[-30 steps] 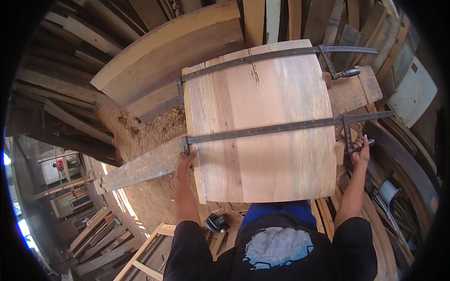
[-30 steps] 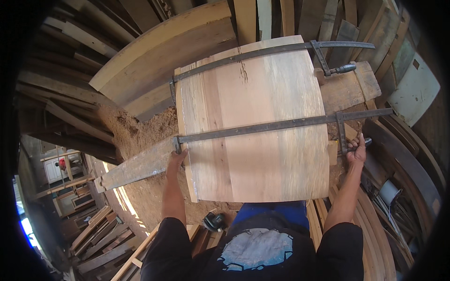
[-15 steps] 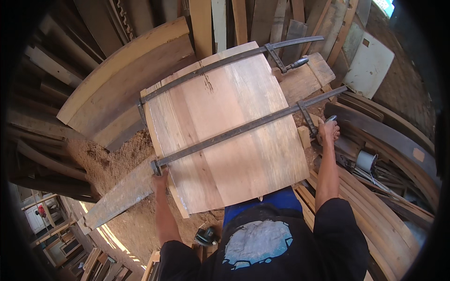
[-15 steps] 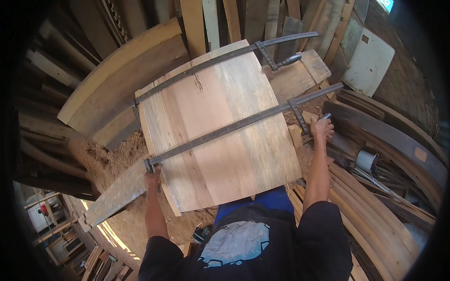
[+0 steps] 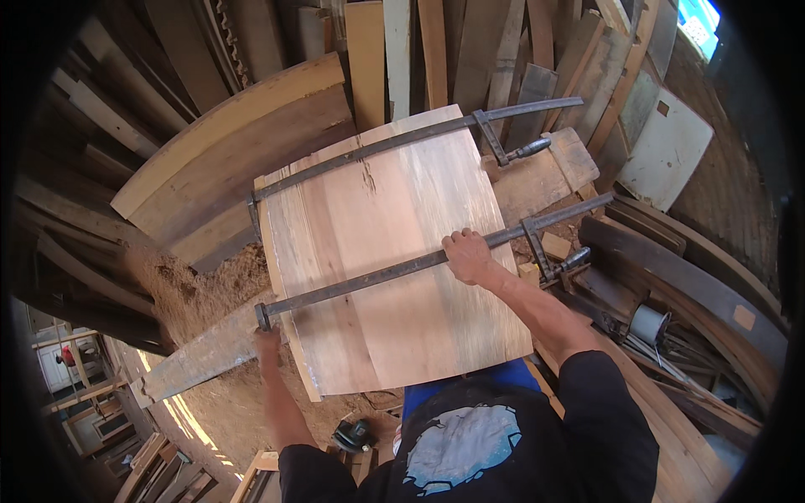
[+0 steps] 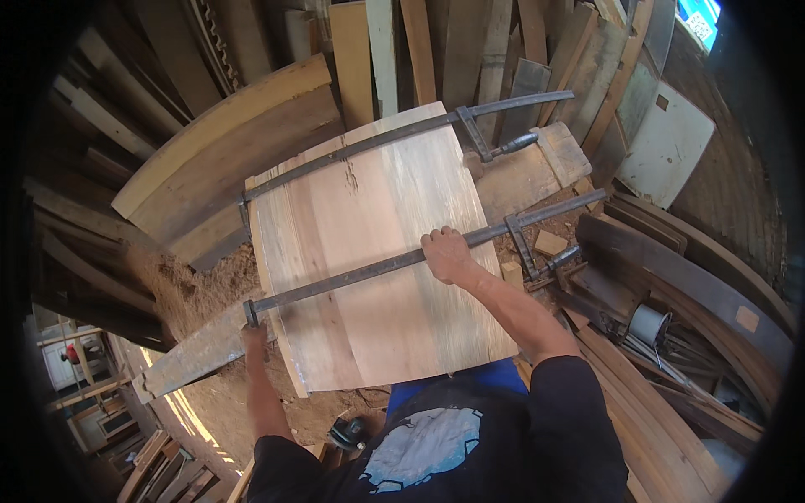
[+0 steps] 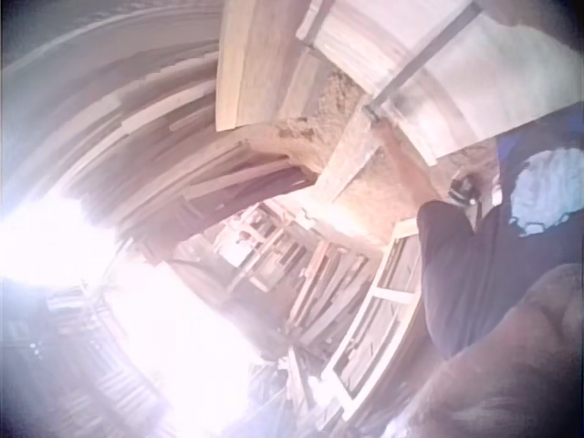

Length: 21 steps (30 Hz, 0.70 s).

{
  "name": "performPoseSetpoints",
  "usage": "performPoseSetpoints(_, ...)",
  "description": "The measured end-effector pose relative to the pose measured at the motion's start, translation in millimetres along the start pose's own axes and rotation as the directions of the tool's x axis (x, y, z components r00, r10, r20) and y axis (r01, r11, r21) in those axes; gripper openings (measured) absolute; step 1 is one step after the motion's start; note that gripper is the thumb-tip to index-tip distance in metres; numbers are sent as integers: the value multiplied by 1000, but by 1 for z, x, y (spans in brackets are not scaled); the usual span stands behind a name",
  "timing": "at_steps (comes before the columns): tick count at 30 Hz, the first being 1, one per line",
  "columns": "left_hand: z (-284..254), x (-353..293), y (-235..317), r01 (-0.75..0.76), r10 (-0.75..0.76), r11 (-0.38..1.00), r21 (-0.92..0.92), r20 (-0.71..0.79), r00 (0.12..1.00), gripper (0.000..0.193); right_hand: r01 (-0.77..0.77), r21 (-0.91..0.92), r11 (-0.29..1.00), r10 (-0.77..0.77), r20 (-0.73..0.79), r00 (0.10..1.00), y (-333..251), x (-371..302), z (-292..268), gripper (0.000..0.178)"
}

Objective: The person tightens a long bar clamp onto a wood panel, then removes the clamp to inspect the glued edge of the panel. The person then flips the wood panel over, reattaches the clamp, and tightens it again by hand.

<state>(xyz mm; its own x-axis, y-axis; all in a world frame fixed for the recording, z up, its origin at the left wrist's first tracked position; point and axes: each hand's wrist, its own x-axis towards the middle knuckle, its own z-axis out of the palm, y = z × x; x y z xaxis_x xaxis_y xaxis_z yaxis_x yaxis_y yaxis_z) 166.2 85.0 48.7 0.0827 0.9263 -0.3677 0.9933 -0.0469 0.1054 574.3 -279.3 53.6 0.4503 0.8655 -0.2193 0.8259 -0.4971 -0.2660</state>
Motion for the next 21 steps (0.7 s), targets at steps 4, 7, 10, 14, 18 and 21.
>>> performPoseSetpoints(4, -29, -15, 24, -64, 78, 988, 143, -92, 993, 53, -47, 102, 994, 26, 191, 981, 8, -7, -24, 24)
performPoseSetpoints(7, -53, -24, 58, -141, 145, 989, 34, -170, 975, 52, -108, 152, 982, 67, 257, 964, 14, -31, -28, 22)
performPoseSetpoints(10, -76, -17, 93, -132, 138, 977, 168, -23, 990, 55, -180, 186, 966, 131, 248, 960, 24, -60, -36, 21)
performPoseSetpoints(14, -106, -44, 174, -278, 278, 960, 28, 12, 961, 52, -229, 215, 949, 198, 155, 968, 44, -91, -50, 18)
performPoseSetpoints(18, -109, -48, 192, -463, 639, 479, -746, -65, 766, 40, -315, 304, 899, 296, 107, 949, 58, -106, -68, 17)
performPoseSetpoints(21, -65, -24, 161, -590, 533, 506, -629, -309, 788, 36, -282, 310, 908, 264, 100, 959, 60, -104, -48, 18)
